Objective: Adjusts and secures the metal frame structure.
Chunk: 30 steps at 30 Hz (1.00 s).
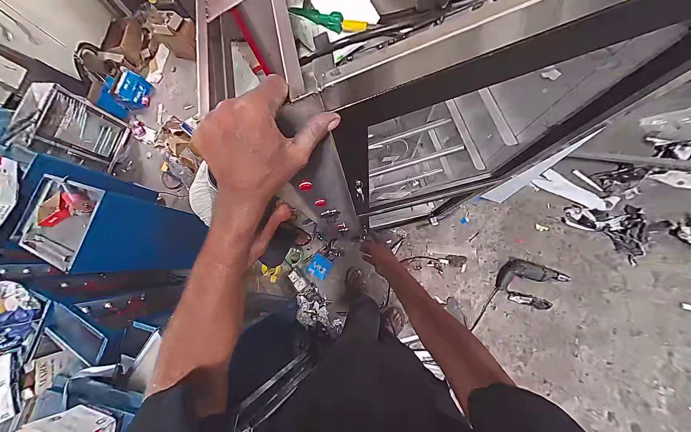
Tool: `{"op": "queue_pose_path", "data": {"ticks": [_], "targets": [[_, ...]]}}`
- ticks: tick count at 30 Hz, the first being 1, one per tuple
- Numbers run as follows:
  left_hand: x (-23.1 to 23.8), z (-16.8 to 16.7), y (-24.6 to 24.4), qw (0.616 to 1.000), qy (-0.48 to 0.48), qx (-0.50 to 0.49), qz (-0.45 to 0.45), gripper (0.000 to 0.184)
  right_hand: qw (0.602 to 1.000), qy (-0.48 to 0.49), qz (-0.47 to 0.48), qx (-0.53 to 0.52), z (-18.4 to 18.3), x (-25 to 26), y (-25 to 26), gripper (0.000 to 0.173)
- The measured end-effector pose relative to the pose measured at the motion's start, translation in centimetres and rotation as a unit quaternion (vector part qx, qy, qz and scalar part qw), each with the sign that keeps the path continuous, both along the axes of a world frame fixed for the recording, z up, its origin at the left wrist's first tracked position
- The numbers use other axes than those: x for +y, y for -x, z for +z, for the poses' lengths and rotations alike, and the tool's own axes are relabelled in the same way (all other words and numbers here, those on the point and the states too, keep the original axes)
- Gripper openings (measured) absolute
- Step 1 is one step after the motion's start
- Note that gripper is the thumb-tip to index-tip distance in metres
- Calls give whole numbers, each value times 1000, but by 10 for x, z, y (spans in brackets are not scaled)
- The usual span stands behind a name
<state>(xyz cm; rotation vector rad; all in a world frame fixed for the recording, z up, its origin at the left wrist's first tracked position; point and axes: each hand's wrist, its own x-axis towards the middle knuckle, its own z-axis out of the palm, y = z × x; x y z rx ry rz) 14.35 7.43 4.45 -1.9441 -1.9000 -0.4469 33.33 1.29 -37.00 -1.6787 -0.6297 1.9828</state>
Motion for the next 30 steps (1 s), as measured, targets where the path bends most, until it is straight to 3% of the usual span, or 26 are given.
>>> {"op": "queue_pose_path", "data": {"ticks": [5,9,13,16,18,20,22,25,27,30], "targets": [[13,-4,3,998,-45,29,24,66,988,25,-112,102,-5,43,54,77],[9,-2,2,999,-31,25,14,67,982,30,-160,92,1,55,78,55],[-1,-4,4,1000,2,8,5,62,984,38,-143,96,9,51,75,63],[8,-7,8,999,-28,23,8,65,993,-7,-72,88,5,45,65,59],[13,-8,10,999,-45,20,1,67,991,-110,57,57,5,40,46,44],[11,-3,12,1000,-19,10,-2,68,956,-209,201,52,24,22,21,38],[2,-3,16,999,42,17,11,65,937,-230,252,70,46,-22,-12,39],[6,-8,24,998,54,32,31,63,941,-220,256,33,35,-81,-86,42],[9,-11,25,999,29,33,24,63,954,-198,214,-73,5,-137,-144,39],[8,-13,25,1000,-5,-5,-2,58,945,-66,119,-297,-33,-235,-242,38]]}}
